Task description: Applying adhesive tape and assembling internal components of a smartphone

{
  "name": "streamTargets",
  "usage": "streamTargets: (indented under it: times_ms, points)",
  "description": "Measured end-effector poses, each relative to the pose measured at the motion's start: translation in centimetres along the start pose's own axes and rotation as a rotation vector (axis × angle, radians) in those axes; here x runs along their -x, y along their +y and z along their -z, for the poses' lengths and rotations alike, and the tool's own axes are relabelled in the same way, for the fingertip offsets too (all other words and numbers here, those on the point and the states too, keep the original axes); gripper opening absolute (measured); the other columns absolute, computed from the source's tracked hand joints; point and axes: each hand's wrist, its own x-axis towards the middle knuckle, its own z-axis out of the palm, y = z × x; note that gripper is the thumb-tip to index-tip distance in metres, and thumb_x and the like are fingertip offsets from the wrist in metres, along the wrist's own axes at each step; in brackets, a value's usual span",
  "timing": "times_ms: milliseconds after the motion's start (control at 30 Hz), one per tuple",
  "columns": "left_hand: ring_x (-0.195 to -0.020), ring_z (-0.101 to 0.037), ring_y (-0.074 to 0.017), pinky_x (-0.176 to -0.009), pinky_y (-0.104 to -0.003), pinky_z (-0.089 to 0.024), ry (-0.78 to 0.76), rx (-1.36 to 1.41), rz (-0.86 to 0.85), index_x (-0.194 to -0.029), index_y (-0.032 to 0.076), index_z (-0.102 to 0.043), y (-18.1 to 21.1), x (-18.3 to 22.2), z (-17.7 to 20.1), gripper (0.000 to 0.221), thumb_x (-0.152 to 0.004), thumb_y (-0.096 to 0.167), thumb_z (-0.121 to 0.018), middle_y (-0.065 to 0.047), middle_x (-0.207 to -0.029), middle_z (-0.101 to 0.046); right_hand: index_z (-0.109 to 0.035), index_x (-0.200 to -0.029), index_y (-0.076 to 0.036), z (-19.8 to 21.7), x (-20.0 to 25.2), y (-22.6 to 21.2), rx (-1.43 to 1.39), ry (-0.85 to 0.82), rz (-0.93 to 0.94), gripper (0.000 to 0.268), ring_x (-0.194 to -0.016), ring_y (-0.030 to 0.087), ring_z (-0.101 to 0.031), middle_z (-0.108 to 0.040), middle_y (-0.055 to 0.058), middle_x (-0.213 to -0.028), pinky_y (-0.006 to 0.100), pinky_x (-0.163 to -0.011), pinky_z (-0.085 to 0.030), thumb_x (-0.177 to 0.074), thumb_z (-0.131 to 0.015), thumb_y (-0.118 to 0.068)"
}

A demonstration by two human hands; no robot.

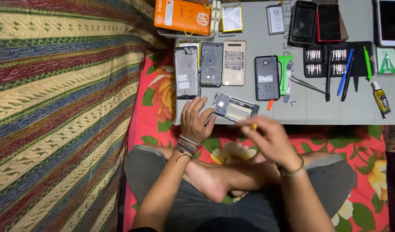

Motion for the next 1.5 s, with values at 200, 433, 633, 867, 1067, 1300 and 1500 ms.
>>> streamTargets:
  times_ms: [200, 433, 633, 867, 1067, 1300, 1500]
  points:
    - [-0.134, -0.054, -0.0305, -0.116, -0.051, -0.034, 0.038, 0.007, 0.034, -0.114, 0.022, -0.071, 0.7, 2.0, -1.2, 0.018, -0.100, 0.031, -0.065, -0.006, -0.135, -0.063, -0.078, -0.112, -0.016, -2.0, -2.6, 3.9, 0.130, 0.273, 0.052, 0.014, -0.081, 0.023, -0.067, -0.072, 0.002, -0.088, 0.036, -0.076, -0.054, -0.099, -0.071, -0.015]
    - [-0.124, -0.062, -0.0242, -0.107, -0.045, -0.045, 0.087, -0.007, -0.056, -0.109, 0.025, -0.073, 0.3, 3.0, -1.0, 0.013, -0.099, 0.021, -0.066, -0.001, -0.127, -0.067, -0.075, -0.103, -0.011, -3.4, -2.9, 1.8, 0.168, 0.260, 0.069, 0.008, -0.074, 0.031, -0.068, -0.070, 0.007, -0.078, 0.040, -0.069, -0.054, -0.097, -0.070, -0.012]
    - [-0.108, -0.065, -0.0157, -0.091, -0.035, -0.046, 0.060, -0.052, -0.102, -0.113, 0.029, -0.072, 0.0, 3.3, -0.8, 0.021, -0.101, 0.020, -0.058, 0.006, -0.116, -0.068, -0.074, -0.101, -0.011, -3.7, -2.8, 1.1, 0.168, 0.254, 0.059, 0.005, -0.070, 0.030, -0.067, -0.069, 0.008, -0.074, 0.039, -0.065, -0.053, -0.097, -0.071, -0.012]
    - [-0.099, -0.064, -0.0153, -0.084, -0.033, -0.043, 0.060, -0.024, -0.086, -0.105, 0.025, -0.072, 0.8, 1.8, 0.4, 0.018, -0.099, 0.013, -0.060, 0.005, -0.110, -0.068, -0.074, -0.102, -0.009, -4.1, -3.0, 0.3, 0.169, 0.239, 0.089, 0.007, -0.073, 0.035, -0.068, -0.069, 0.012, -0.076, 0.042, -0.068, -0.054, -0.098, -0.069, -0.011]
    - [-0.097, -0.064, -0.0157, -0.082, -0.032, -0.043, 0.050, -0.006, -0.067, -0.101, 0.022, -0.071, 1.0, 0.8, 1.4, 0.017, -0.096, 0.009, -0.062, 0.004, -0.107, -0.067, -0.073, -0.101, -0.009, -5.0, -3.8, -0.1, 0.166, 0.213, 0.121, 0.005, -0.074, 0.035, -0.069, -0.070, 0.012, -0.076, 0.042, -0.068, -0.055, -0.097, -0.070, -0.011]
    - [-0.096, -0.064, -0.0153, -0.082, -0.031, -0.044, 0.072, 0.012, -0.065, -0.100, 0.023, -0.071, 1.2, 0.7, 1.4, 0.018, -0.096, 0.009, -0.061, 0.005, -0.105, -0.067, -0.073, -0.102, -0.009, -5.1, -3.8, 0.1, 0.206, 0.191, 0.122, 0.007, -0.073, 0.036, -0.068, -0.070, 0.012, -0.076, 0.043, -0.067, -0.055, -0.097, -0.068, -0.011]
    - [-0.096, -0.065, -0.0160, -0.084, -0.032, -0.045, 0.064, 0.008, -0.057, -0.099, 0.022, -0.070, 1.0, 1.1, 1.0, 0.015, -0.096, 0.010, -0.061, 0.004, -0.105, -0.067, -0.069, -0.088, -0.009, -4.6, -5.0, -0.4, 0.600, 0.153, 0.179, 0.022, -0.063, 0.030, -0.066, -0.061, 0.009, -0.062, 0.041, -0.058, -0.053, -0.098, -0.070, -0.028]
